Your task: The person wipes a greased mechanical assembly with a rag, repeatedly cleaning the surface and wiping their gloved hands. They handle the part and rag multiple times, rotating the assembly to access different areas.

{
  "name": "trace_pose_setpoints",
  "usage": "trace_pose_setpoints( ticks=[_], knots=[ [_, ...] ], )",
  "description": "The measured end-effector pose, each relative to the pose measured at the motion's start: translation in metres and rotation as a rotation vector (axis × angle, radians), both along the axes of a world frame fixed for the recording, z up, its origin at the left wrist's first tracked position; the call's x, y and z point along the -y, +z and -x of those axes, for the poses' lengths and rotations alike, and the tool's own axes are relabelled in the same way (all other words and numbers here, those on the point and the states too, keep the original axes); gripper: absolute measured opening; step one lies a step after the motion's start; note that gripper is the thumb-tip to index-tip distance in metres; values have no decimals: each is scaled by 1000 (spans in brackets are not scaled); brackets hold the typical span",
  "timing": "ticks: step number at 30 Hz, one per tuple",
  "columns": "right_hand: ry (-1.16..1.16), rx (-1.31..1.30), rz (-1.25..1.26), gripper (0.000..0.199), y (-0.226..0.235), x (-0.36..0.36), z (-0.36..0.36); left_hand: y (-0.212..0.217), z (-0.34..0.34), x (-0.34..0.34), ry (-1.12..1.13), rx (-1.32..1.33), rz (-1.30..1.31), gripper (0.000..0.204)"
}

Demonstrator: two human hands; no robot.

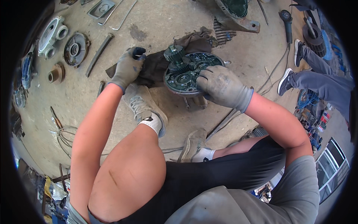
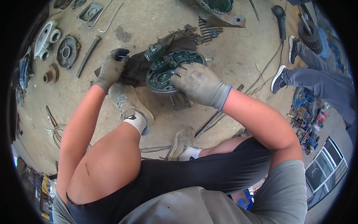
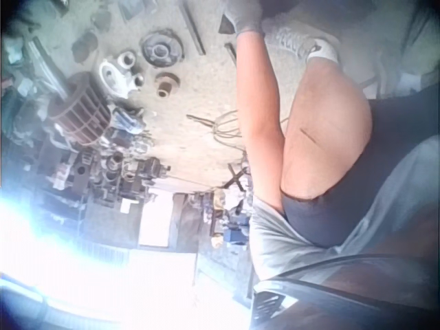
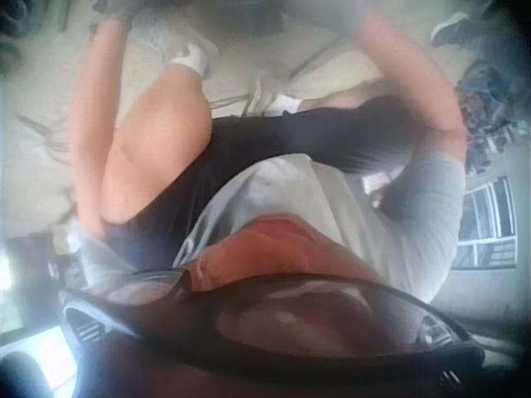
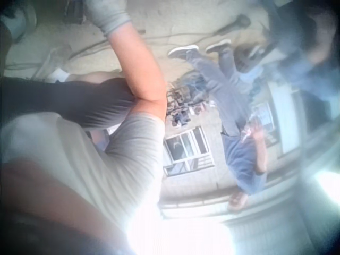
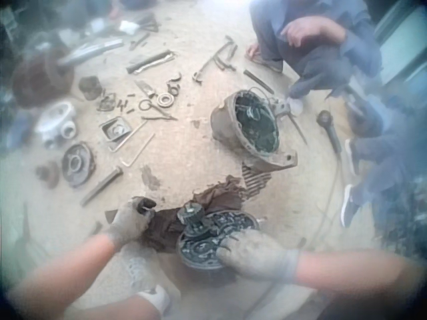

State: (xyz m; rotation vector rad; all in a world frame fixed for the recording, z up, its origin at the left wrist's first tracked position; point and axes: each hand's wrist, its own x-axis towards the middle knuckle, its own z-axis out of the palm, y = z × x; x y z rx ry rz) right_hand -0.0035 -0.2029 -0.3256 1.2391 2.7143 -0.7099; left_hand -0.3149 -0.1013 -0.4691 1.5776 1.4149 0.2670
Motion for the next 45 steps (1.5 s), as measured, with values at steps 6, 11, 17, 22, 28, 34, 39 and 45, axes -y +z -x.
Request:
trace_pose_setpoints(
  ticks=[6, 11, 17, 22, 28, 34, 39, 45],
  knots=[
    [-54, 3, -78, 22, 9, 21, -4, 22, 28, -9, 25, 14, 51, 34],
    [-112, -38, -113, 33, 24, 32, -15, 31, 23, -13, 56, 63, 104, 36],
    [-128, -20, -50, 33, 32, 38, -27, 40, -12, -6, 13, 289, 271, 37],
    [-187, -82, -59, 33, 19, 46, -19, 37, -31, -1, 5, 267, 261, 33],
    [-221, -117, -102, 33, 9, 53, -20, 27, -35, 5, 22, 296, 207, 28],
    [-303, -252, -29, 33, 15, 49, -21, 33, -32, 4, 34, 179, 185, 30],
    [-513, -436, 117, 30, 25, 45, -29, 45, -28, 7, 93, 160, 36, 33],
    [-973, -807, 500, 32, 34, 37, -43, 48, -24, 8, 146, 221, 8, 33]
  ],
)
